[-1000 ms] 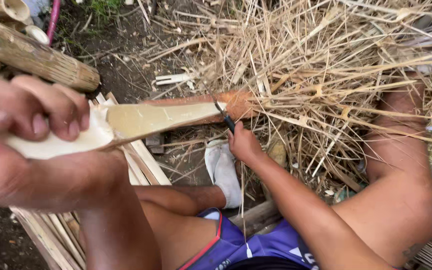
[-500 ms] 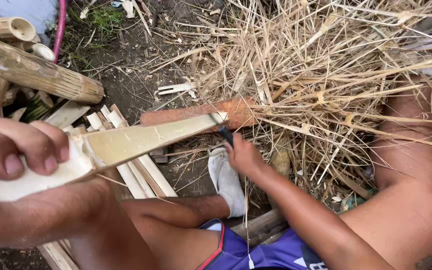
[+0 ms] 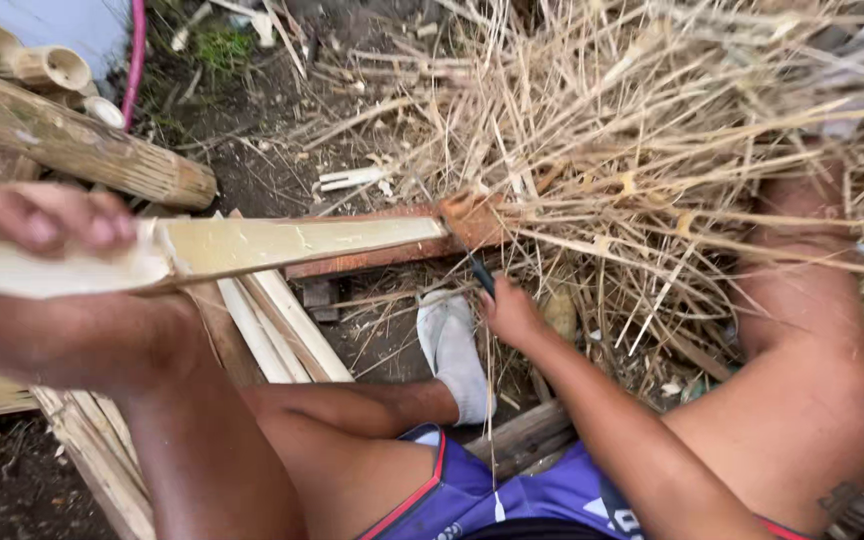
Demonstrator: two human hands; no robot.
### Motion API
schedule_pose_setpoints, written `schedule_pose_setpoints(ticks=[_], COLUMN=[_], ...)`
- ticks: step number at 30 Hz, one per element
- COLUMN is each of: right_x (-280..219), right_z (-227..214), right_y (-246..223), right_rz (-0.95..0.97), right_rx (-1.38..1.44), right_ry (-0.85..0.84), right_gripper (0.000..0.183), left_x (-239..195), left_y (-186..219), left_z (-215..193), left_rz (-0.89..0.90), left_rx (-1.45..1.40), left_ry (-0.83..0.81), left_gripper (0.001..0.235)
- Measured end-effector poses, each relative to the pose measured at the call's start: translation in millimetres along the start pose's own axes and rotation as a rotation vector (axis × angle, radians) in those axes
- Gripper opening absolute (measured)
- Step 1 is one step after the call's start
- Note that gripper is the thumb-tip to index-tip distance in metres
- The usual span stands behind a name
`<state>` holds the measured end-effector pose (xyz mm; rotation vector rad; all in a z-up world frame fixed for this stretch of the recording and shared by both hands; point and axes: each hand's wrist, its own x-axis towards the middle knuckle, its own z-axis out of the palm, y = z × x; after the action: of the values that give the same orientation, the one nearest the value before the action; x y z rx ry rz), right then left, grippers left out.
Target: The person sits on the ground and uses a knife to sharpen the ends of bamboo sticks. They hold each stick against a brick and scrape the knife along the surface to create a point, then place the finished sticks in a pile.
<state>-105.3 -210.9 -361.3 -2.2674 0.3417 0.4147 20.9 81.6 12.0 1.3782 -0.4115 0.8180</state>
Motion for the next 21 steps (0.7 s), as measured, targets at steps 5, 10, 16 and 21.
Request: schedule_pose_setpoints(ticks=[5,10,16,21], right_x=[-44.4,-117.4,-121.0,-40.0], right_z=[-47.2,-99.5,-88.1,-6.3], right_y=[-43.6,-153.1,-182.3,-106.6], right_rz=[0.098,-0.298,-0.717,-0.485], right_rx=[-0.015,0.222,0.256,0.197], right_ry=[-0.051,0.118,0.361,0.34], right_gripper=[0.044,0.041,0.045,0.039], left_x=[16.8,0.5,-16.1,-4.6], left_y=[6.6,27.9,45.6,39.0], left_z=[14.2,26.7,39.1,37.3], left_rz=[-0.051,-0.067,-0.02,0.025], left_rx=[-0.077,-0.131,-0.134,-0.112], left_ry=[-0.002,-0.035,-0.066,-0.042], left_gripper=[0.044,0.043,0.042,0.042])
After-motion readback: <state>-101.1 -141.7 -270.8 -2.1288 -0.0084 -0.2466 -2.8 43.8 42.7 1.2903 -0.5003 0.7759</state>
